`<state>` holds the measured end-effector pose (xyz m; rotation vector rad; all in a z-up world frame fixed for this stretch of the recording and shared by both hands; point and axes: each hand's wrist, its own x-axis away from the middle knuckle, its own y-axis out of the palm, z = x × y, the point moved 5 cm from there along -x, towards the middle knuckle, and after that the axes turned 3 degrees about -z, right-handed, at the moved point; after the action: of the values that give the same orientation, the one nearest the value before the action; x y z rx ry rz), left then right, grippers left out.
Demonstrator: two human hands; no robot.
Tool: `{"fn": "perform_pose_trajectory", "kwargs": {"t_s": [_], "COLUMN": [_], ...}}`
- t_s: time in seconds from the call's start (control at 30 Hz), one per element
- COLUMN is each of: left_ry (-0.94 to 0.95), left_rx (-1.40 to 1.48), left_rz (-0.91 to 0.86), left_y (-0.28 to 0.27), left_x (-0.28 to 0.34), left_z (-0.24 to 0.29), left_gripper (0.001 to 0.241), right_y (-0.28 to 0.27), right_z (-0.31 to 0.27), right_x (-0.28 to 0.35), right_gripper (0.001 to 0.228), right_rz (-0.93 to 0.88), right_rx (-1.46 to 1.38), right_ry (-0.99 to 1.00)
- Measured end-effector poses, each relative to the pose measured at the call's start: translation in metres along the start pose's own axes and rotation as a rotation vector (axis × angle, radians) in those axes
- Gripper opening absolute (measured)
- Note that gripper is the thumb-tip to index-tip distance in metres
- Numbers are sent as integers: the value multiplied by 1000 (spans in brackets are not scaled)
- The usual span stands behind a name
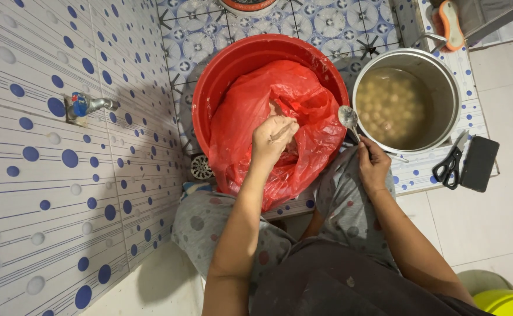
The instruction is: Scooping dough from a bucket and dropping it into a pot of liquid to make meatballs
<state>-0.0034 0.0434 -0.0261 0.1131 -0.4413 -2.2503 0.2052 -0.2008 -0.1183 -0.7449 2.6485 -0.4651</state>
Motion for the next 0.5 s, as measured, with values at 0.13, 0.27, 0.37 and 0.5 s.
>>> {"fn": "perform_pose_trajectory", "kwargs": {"t_s": [0.13, 0.27, 0.37, 0.5], "left_ry": [26, 62, 184, 161], "left_rx": [-77, -442, -471, -210], "left_rz": [72, 153, 113, 40], "left_y": [4, -22, 1, 5], "left_x": [0, -26, -6, -14], "left_z": [7, -83, 6, -28], "left_gripper": [31, 23, 32, 11], "right_y": [-2, -2, 9, 7], "right_z": [-3, -7, -98, -148], "right_x": [-1, -7, -14, -24], "right_gripper": [21, 18, 18, 19], "right_rz": [7, 38, 65, 29], "right_rx": [-46, -235, -368, -309], "right_ry": [55, 166, 200, 145]}}
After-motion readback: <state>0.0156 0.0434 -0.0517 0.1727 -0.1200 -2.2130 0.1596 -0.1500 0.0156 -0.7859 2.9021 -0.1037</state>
